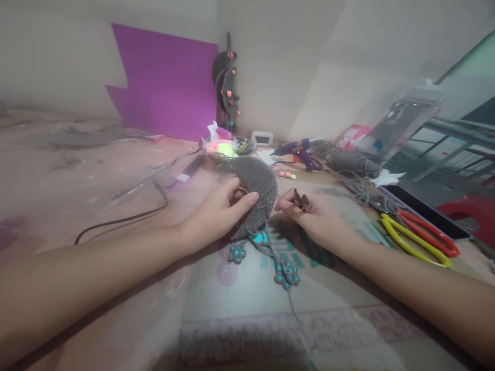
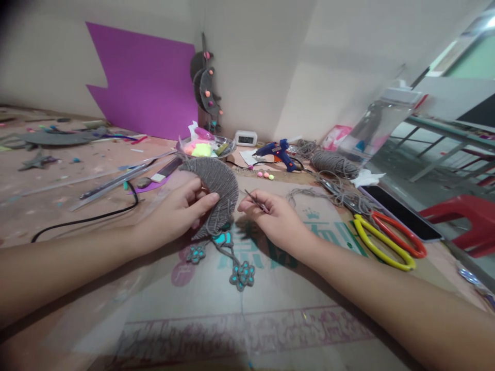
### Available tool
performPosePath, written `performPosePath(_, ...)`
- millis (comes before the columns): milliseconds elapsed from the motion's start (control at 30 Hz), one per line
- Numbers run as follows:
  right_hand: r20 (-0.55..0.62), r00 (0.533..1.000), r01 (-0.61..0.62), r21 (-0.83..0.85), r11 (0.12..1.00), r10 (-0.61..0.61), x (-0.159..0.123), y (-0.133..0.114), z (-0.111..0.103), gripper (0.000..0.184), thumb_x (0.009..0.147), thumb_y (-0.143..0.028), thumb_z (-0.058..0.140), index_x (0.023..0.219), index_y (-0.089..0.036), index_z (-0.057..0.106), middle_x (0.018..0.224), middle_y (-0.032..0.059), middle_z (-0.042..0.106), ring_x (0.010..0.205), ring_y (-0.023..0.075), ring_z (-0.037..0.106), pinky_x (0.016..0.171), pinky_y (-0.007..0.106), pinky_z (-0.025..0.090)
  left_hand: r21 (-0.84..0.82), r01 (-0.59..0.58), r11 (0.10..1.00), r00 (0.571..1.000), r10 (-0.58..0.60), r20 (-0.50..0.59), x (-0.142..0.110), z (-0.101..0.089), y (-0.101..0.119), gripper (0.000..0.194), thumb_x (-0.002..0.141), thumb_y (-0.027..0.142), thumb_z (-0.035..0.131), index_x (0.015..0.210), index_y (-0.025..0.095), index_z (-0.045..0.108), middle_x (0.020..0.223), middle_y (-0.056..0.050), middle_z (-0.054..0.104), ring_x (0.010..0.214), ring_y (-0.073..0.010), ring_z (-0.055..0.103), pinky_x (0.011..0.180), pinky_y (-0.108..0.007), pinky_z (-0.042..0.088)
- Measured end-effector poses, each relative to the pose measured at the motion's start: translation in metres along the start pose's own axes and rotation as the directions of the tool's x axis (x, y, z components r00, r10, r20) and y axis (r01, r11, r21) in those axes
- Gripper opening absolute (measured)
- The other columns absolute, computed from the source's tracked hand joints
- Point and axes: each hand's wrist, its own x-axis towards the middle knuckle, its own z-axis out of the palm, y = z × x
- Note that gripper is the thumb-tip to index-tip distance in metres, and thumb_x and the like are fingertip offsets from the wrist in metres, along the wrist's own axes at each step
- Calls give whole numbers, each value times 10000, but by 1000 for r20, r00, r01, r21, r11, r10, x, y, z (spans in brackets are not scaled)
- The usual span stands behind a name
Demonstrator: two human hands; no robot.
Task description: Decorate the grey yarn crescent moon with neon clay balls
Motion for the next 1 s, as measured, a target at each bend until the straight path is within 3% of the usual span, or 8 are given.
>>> performPosePath(133,-163,985,33,-106,994,-50,0,0,-9,308,894,-488,562,733,-225,565,591,-27,467,534,137,418,531,285,357,-89,82,993,995,-86,-44,4,-1,1,217,926,346,560,810,198,451,587,84,476,419,-57,420,410,-185,320)
performPosePath(267,-298,953,47,-24,999,-52,3,5,-31,346,896,-541,582,762,-222,587,543,-50,395,494,120,358,483,275,287,-166,138,976,984,-154,-89,8,-2,0,179,922,306,553,815,196,461,605,76,478,419,-58,422,395,-181,315)
performPosePath(433,-440,896,41,-67,997,-66,8,3,-51,247,806,-456,713,829,-216,659,616,-37,513,534,118,441,521,277,356,-223,152,963,983,-171,-71,9,-2,-2,180,924,342,546,845,196,474,625,65,498,447,-72,473,396,-180,340)
performPosePath(500,-378,926,-27,-110,994,-17,7,-1,-46,225,779,-425,723,811,-206,681,679,-10,600,582,138,517,567,293,414,-226,148,963,985,-165,-58,7,-2,-1,178,928,334,543,843,197,468,623,66,501,443,-69,470,387,-176,333)
performPosePath(600,-167,985,-51,-115,992,31,5,-8,-27,190,825,-378,659,885,-208,720,845,35,714,765,197,647,698,330,500,-216,115,970,991,-126,-40,5,-1,2,193,928,311,549,809,200,445,586,82,470,420,-61,441,384,-174,332)
performPosePath(700,18,1000,-22,-51,998,23,4,-8,-7,226,866,-340,604,1022,-230,724,991,38,741,957,217,668,836,349,512,-187,89,978,995,-93,-17,4,-1,5,203,925,298,554,793,199,436,566,90,458,400,-51,410,396,-177,333)
performPosePath(767,95,995,-33,10,999,32,4,-6,0,226,873,-360,586,987,-220,722,948,33,740,931,213,670,830,349,512,-165,90,982,996,-91,0,3,0,5,208,920,301,559,790,199,433,568,88,466,399,-50,406,403,-180,330)
performPosePath(1000,25,999,36,-108,994,-33,-2,-10,-3,208,867,-384,581,758,-215,634,733,8,644,697,171,581,634,288,464,-177,110,978,994,-112,0,1,0,5,272,901,353,585,763,208,400,566,85,461,404,-56,405,404,-186,322)
